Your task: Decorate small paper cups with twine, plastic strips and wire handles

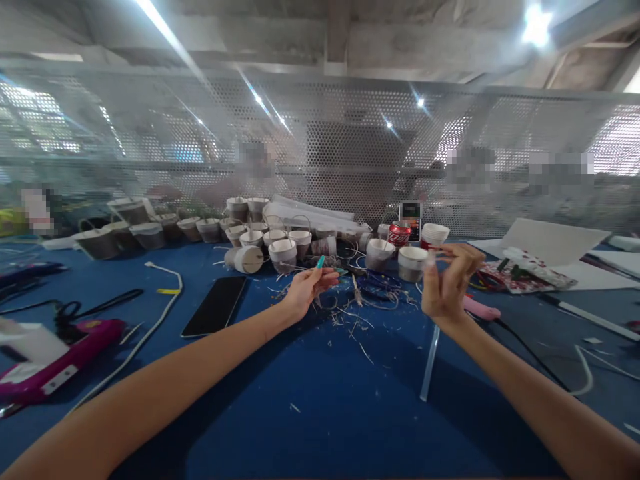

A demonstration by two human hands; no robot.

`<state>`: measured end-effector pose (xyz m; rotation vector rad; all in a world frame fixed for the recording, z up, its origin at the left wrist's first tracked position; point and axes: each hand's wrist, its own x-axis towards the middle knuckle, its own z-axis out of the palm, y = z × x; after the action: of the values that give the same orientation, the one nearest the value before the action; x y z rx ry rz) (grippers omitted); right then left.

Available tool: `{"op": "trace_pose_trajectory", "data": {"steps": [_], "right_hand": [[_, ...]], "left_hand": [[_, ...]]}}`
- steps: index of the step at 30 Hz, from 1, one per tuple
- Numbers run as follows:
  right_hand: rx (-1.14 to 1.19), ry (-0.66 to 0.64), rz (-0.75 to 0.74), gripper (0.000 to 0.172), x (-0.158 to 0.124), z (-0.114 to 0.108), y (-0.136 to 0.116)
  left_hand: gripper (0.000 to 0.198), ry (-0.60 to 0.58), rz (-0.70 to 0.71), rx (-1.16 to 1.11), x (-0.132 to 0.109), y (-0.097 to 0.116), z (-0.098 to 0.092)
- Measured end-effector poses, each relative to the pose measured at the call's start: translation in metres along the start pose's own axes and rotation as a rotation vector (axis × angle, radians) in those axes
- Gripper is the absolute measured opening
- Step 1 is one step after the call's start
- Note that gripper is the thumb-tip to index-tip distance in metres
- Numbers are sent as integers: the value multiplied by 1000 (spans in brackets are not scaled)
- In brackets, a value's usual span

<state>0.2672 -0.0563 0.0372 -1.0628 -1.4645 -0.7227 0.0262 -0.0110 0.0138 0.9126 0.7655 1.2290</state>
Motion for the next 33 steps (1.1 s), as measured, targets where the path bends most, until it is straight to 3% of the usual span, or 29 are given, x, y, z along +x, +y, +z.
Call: {"op": "trace_pose_trajectory", "data": {"steps": [3,5,7,9,13,17,26,33], "right_hand": [[-54,-410,-142,31,-1,4,-10],[-56,-679,-160,28,-6,7,-20],[-44,-862,-83,22,-11,10,-28],[9,-961,-7,19,-16,12,-32],[178,-925,90,25,-19,14,-30],[43,-841,65,25,-15,9,-27],[-100,-895,89,19,-15,8,-38],[-201,-811,59,16,-26,13,-43]], "left_hand": [[20,-87,16,47,-2,-4,0],[20,-129,25,68,-3,-5,1],[20,-138,42,91,-3,-6,1],[20,-121,57,104,-3,-6,1],[20,-101,66,107,-3,-7,1],[19,-98,84,108,-2,-8,1],[20,-98,93,99,0,-10,-2],[17,-59,97,91,0,-8,-2]]}}
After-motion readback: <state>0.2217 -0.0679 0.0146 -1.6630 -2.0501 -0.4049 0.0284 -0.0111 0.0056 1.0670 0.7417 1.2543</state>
